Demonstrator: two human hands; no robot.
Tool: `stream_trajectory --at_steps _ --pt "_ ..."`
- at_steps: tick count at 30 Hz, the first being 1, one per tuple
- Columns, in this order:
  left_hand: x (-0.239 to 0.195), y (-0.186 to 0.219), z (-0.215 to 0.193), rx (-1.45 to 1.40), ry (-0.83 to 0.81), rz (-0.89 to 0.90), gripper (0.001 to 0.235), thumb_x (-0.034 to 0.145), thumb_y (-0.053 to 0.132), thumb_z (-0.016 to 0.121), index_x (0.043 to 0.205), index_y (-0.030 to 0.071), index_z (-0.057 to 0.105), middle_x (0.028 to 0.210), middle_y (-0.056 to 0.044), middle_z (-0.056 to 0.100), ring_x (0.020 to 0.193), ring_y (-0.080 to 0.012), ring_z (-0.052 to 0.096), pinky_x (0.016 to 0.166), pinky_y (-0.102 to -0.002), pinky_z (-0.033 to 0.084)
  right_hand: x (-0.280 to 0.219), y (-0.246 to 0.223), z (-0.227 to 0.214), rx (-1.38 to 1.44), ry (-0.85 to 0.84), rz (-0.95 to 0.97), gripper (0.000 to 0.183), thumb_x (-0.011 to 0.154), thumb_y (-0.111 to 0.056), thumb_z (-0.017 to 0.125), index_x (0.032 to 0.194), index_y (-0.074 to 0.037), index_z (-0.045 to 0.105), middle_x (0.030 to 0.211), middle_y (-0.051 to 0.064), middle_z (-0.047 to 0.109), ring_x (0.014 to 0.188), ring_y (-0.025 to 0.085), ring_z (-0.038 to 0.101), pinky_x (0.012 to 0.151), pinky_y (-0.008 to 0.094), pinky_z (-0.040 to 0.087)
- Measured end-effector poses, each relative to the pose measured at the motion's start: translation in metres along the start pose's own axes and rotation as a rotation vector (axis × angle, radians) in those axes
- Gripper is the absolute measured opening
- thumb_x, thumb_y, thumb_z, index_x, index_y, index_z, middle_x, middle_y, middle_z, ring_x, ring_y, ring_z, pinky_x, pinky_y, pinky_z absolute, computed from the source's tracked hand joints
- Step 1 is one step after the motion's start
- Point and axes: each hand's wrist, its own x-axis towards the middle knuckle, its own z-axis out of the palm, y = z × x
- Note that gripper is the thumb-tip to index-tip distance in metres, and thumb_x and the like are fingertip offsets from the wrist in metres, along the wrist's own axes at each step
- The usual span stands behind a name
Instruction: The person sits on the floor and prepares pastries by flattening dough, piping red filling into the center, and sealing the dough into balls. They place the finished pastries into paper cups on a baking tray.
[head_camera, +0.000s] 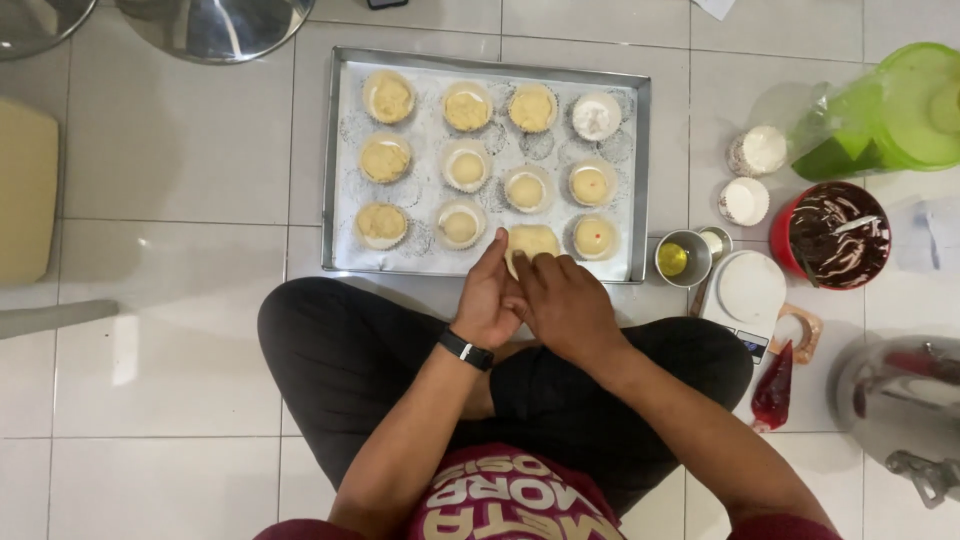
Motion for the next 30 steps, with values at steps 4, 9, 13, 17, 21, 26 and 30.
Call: stream_trajectory --at_steps 4,9,13,17,21,26,30 --pt "0.020 -0.002 -0.016 0.010 0.052 0.126 0.028 0.099 0.034 0.070 0.113 0.011 0.064 0.101 -0.010 0.072 0.078 -0.0187 0.068 0.047 -0.015 0.036 0.005 -0.025 -0.033 0.028 0.009 0.035 0.048 0.101 -0.030 0.060 0.133 0.006 0.063 0.108 0.024 0.068 0.104 0.042 0.068 0.089 0.049 0.054" --pt "-0.009 0.015 0.030 0.216 0.189 0.320 0.042 0.095 0.033 0.072 0.129 0.011 0.062 0.050 -0.010 0.059 0.043 -0.0185 0.063 0.063 -0.026 0.063 0.010 -0.050 -0.075 0.177 0.031 -0.017 0.036 0.105 -0.017 0.055 0.133 0.005 0.063 0.119 0.029 0.068 0.112 0.043 0.065 0.099 0.050 0.051" --pt "0.007 0.004 0.011 0.081 0.142 0.371 0.041 0.097 0.019 0.071 0.134 0.009 0.058 0.120 -0.017 0.072 0.104 -0.0274 0.073 0.092 -0.040 0.060 -0.019 -0.013 -0.075 0.464 -0.017 0.037 0.046 0.098 -0.027 0.065 0.138 -0.005 0.061 0.123 0.018 0.069 0.113 0.038 0.068 0.094 0.048 0.054" --pt "-0.007 -0.003 0.043 0.153 -0.031 0.383 0.044 0.094 0.001 0.069 0.136 0.006 0.058 0.132 -0.016 0.066 0.115 -0.0288 0.067 0.098 -0.044 0.058 -0.073 0.041 -0.096 0.484 0.220 0.525 0.034 0.098 -0.013 0.069 0.130 -0.004 0.069 0.118 0.016 0.074 0.106 0.033 0.072 0.089 0.040 0.056" --pt "-0.014 -0.024 0.068 0.150 -0.196 0.309 0.046 0.092 -0.002 0.066 0.136 -0.004 0.053 0.130 -0.021 0.064 0.119 -0.0328 0.063 0.105 -0.040 0.053 -0.171 0.104 -0.098 0.595 0.611 0.933 0.028 0.118 0.001 0.049 0.144 0.009 0.049 0.129 0.024 0.064 0.109 0.031 0.066 0.097 0.037 0.056" --pt "-0.013 -0.057 0.096 0.227 -0.283 0.148 0.049 0.094 0.007 0.066 0.140 -0.003 0.051 0.137 -0.025 0.060 0.128 -0.0365 0.058 0.111 -0.048 0.049 -0.371 0.159 -0.027 0.399 0.688 1.340 0.029 0.103 0.006 0.042 0.126 0.002 0.057 0.113 0.018 0.066 0.096 0.025 0.066 0.083 0.033 0.055" --pt "-0.011 -0.084 0.107 0.331 -0.345 0.067 0.057 0.096 0.011 0.064 0.148 0.000 0.044 0.139 -0.029 0.056 0.121 -0.0406 0.060 0.099 -0.043 0.054 -0.462 0.149 0.027 0.072 0.417 1.559 0.033 0.100 -0.003 0.059 0.130 0.009 0.066 0.121 0.026 0.067 0.101 0.036 0.065 0.086 0.043 0.056"
